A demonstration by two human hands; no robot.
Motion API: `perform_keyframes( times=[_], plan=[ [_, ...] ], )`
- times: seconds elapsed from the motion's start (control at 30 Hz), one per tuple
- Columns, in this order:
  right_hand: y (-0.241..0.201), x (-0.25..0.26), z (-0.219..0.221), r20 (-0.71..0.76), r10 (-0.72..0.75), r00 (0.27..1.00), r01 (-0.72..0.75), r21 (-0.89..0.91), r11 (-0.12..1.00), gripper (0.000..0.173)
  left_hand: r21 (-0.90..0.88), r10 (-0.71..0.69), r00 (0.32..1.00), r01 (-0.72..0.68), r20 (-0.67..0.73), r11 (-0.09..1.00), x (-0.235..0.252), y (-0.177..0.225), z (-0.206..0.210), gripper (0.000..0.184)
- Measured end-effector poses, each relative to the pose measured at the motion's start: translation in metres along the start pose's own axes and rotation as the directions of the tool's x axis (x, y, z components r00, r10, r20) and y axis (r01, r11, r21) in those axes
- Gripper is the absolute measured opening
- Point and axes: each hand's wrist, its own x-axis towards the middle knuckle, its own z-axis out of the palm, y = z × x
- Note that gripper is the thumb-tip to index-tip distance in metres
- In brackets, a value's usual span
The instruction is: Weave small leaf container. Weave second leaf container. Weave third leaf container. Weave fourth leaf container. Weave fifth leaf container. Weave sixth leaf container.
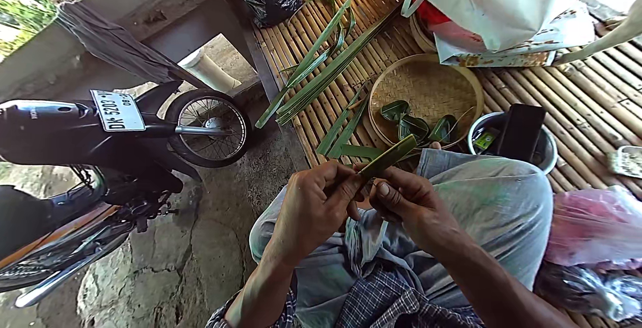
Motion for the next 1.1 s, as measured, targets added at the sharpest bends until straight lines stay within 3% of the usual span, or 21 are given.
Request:
perform_keyframes(
  times=[0.17,0.33,0.5,0.77,1.1],
  plan=[
    [0.004,-0.003,-0.003,0.003,-0.064,0.998,0.064,-0.043,0.997,0.028,-0.287,-0.114,0.983,0.152,0.144,0.946,0.001,0.004,-0.007,0.016],
    [0.004,-0.007,-0.008,0.081,-0.08,0.994,0.075,0.061,0.995,0.028,-0.578,-0.139,0.934,0.315,0.328,0.753,0.001,-0.002,-0.011,0.019],
    [0.0,-0.01,-0.015,0.175,-0.037,0.984,0.007,0.167,0.986,0.032,-0.582,-0.121,0.927,0.321,0.356,0.747,-0.003,-0.002,-0.011,0.024],
    [0.001,-0.01,-0.014,0.193,-0.031,0.981,-0.008,0.198,0.98,0.032,-0.503,-0.154,0.933,0.309,0.325,0.807,-0.008,0.004,-0.008,0.021],
    [0.004,-0.011,-0.012,0.234,-0.068,0.97,0.019,0.204,0.979,0.031,-0.558,-0.164,0.875,0.424,0.455,0.713,-0.007,-0.001,-0.01,0.024]
  ],
)
